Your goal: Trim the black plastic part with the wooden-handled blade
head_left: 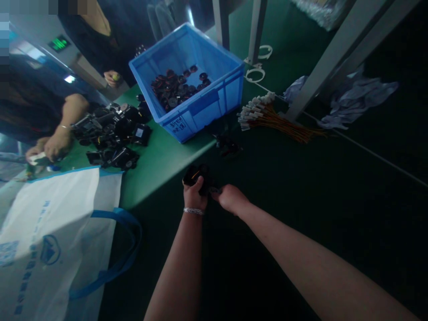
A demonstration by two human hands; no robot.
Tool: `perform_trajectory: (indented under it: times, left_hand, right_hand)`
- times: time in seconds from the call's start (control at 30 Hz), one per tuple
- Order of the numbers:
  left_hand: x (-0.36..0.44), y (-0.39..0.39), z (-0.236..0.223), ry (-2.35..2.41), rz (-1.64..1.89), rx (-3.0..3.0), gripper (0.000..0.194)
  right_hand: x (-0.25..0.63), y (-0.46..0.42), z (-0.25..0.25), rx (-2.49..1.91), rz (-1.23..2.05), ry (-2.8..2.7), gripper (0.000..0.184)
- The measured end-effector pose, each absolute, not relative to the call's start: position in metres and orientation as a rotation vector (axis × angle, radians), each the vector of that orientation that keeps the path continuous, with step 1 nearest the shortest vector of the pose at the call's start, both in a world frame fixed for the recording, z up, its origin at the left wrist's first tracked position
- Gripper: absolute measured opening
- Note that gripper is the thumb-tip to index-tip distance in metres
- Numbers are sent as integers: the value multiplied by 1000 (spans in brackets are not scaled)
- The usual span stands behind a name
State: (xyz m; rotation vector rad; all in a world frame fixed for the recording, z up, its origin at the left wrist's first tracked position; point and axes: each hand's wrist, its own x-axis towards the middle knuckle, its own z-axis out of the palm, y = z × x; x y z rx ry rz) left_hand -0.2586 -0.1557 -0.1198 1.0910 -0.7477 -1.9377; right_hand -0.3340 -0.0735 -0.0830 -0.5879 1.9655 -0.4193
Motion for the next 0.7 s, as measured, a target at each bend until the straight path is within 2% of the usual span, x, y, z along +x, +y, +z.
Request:
perform_trajectory:
  times: [0.53,0.7]
  left_hand:
    - [-270,-150,-114,-732,-1759,1236,38]
    - [-274,-149,-106,-695,-1671,1362,46]
  right_hand:
    - [-333,-72,-67,-778,-249,2166,20]
    - [-329,-72,-58,-965,-189,2242,17]
